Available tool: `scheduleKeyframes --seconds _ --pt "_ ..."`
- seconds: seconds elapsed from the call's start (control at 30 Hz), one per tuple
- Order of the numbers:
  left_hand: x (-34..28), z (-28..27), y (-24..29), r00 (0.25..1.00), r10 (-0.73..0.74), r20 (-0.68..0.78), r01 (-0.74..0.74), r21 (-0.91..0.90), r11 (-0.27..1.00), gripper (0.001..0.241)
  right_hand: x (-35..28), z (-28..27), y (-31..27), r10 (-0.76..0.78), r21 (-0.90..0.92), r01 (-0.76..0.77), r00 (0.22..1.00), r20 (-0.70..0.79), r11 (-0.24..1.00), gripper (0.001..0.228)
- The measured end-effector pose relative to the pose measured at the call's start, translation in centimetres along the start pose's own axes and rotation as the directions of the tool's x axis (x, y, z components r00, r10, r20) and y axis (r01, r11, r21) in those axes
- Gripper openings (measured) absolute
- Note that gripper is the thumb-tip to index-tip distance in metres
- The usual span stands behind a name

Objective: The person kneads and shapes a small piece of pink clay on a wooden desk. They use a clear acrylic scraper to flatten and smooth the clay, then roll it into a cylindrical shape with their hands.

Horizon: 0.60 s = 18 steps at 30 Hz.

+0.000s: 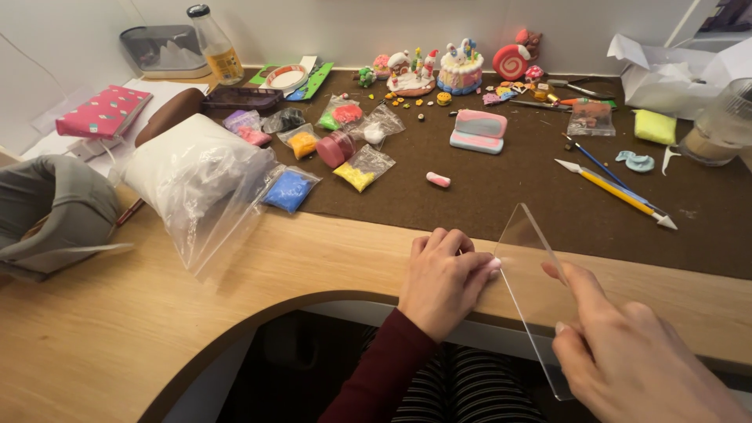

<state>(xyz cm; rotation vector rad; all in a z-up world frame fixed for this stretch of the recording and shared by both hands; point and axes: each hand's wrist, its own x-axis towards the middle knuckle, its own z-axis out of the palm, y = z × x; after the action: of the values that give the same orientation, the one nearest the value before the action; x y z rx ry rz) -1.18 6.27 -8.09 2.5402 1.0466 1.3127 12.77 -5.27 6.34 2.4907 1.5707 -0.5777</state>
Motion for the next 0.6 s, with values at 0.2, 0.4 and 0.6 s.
scheduleKeyframes --seconds 0.2,0.4,0.6 --pt "0.1 0.0 -0.2 0.999 -0.012 0.032 0.013 -0.018 1.0 0.018 -0.4 -0.4 -0.7 0.062 -0.009 -0.061 0.997 0.038 0.998 0.071" --pt "0.0 0.1 -0.2 1.0 -0.01 0.021 0.01 -0.021 1.0 0.017 -0.8 -0.8 -1.4 0.119 -0.002 -0.12 0.99 0.075 0.993 0.071" --pt "-0.1 0.1 -0.5 0.999 -0.04 0.019 0.04 -0.037 0.998 0.019 1.0 0.1 0.9 0.035 0.012 -0.035 0.999 -0.003 0.999 0.069"
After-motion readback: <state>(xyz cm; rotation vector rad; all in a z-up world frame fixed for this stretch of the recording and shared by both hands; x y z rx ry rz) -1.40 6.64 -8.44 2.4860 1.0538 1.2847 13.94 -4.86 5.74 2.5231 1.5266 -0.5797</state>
